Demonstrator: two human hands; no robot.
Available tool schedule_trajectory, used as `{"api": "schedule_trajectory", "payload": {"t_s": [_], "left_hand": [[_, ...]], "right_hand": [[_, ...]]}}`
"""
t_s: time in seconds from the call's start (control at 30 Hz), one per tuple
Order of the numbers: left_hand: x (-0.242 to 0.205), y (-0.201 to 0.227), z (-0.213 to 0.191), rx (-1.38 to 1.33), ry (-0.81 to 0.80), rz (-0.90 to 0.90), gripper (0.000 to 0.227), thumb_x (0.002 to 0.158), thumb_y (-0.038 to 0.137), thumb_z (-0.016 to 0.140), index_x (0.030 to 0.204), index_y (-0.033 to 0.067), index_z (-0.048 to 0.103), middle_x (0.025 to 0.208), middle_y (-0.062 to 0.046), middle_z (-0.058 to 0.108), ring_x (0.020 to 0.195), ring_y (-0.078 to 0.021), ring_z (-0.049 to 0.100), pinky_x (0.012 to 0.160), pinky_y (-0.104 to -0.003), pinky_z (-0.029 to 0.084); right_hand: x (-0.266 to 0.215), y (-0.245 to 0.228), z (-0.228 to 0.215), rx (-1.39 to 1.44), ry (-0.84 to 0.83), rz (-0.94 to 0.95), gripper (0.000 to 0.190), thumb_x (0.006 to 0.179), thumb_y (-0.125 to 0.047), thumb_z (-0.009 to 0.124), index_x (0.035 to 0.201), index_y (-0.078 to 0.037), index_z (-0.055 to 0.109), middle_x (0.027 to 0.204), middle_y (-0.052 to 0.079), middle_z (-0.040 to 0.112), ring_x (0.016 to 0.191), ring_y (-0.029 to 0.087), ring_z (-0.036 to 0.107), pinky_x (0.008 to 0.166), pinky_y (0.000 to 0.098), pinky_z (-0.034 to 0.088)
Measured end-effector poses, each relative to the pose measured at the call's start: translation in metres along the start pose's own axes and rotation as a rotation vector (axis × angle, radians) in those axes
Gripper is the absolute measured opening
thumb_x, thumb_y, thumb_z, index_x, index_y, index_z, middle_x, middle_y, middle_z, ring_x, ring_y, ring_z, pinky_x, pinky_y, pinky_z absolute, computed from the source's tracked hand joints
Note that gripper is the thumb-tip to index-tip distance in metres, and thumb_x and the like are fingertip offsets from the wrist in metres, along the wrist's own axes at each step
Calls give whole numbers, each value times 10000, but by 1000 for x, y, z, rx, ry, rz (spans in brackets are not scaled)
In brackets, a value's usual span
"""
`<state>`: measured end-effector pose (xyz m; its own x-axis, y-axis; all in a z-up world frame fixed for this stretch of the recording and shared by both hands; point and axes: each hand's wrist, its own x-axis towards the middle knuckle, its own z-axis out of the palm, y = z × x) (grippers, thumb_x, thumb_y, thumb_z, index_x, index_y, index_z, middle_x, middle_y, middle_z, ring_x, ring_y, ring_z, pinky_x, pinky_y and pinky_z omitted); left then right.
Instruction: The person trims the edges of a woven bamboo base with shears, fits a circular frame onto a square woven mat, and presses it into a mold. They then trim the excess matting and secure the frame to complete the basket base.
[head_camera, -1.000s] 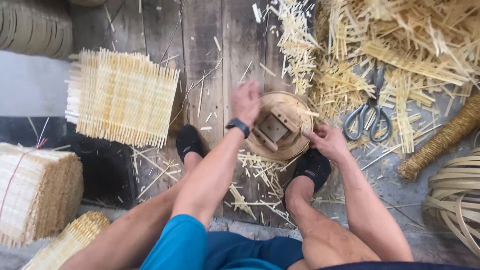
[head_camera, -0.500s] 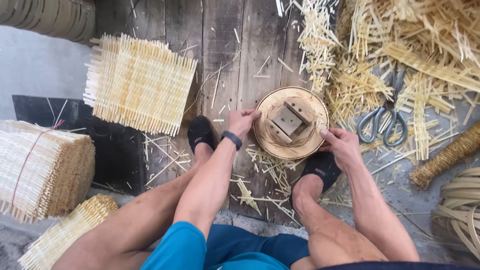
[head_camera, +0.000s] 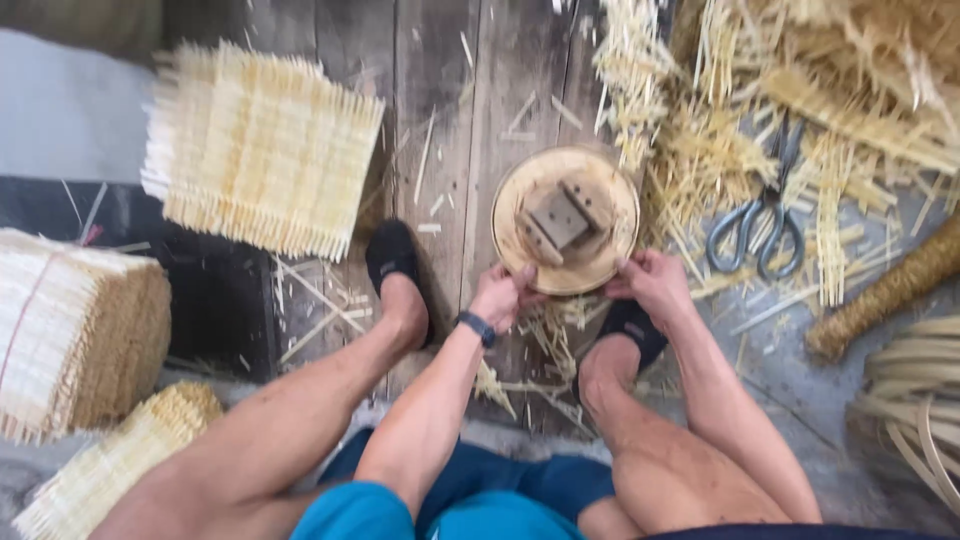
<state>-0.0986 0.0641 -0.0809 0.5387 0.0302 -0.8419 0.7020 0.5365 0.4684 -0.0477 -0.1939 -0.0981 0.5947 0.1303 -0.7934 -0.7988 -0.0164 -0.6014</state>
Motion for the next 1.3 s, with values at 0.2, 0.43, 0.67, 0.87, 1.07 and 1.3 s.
{"api": "schedule_trajectory", "payload": {"t_s": [0.2,0.43,0.67,0.87,1.07,1.3], "left_hand": [[-7,50,-31,503,-239,297,429,925,187,734,1291,3,606,1163,-151,738,1034,-236,718,854,-388,631],[-7,67,26,435,-160,539,556,994,418,658,1370,13,603,1286,-86,674,1186,-133,625,1032,-293,484],[-1,54,27,449,237,687,651,1098,544,509,946,-63,690,795,-1,597,789,-100,498,710,-297,458],[23,55,-22,464,224,595,586,1045,502,533,980,-45,732,795,-7,668,757,-98,561,677,-291,469],[2,68,-71,641,82,13,386,1009,327,584,1045,-47,668,825,-165,720,652,-221,708,573,-364,583],[67,129,-15,363,159,37,295,996,153,514,1059,-77,687,839,-223,762,662,-294,760,597,-404,652]], "right_hand": [[-81,-128,62,-548,139,-417,1316,553,-374,980,1517,71,204,1438,293,409,1315,395,461,1084,453,394],[-71,-108,82,-584,338,-471,1105,583,-411,970,1408,31,381,1364,236,448,1321,367,463,1140,467,390],[-71,-101,81,-649,307,-514,1064,587,-395,970,1383,38,413,1341,241,446,1316,395,419,1129,489,375],[-89,-128,50,-116,46,-342,1014,597,-360,897,1417,-16,408,1290,148,539,1194,266,595,1061,415,520],[-99,-132,-7,283,0,-525,941,740,-271,848,1506,5,377,1315,140,517,1199,256,590,1059,404,559],[-103,-129,-24,403,17,-643,857,807,-237,828,1508,41,422,1292,135,556,1209,248,584,1083,380,511]]}}
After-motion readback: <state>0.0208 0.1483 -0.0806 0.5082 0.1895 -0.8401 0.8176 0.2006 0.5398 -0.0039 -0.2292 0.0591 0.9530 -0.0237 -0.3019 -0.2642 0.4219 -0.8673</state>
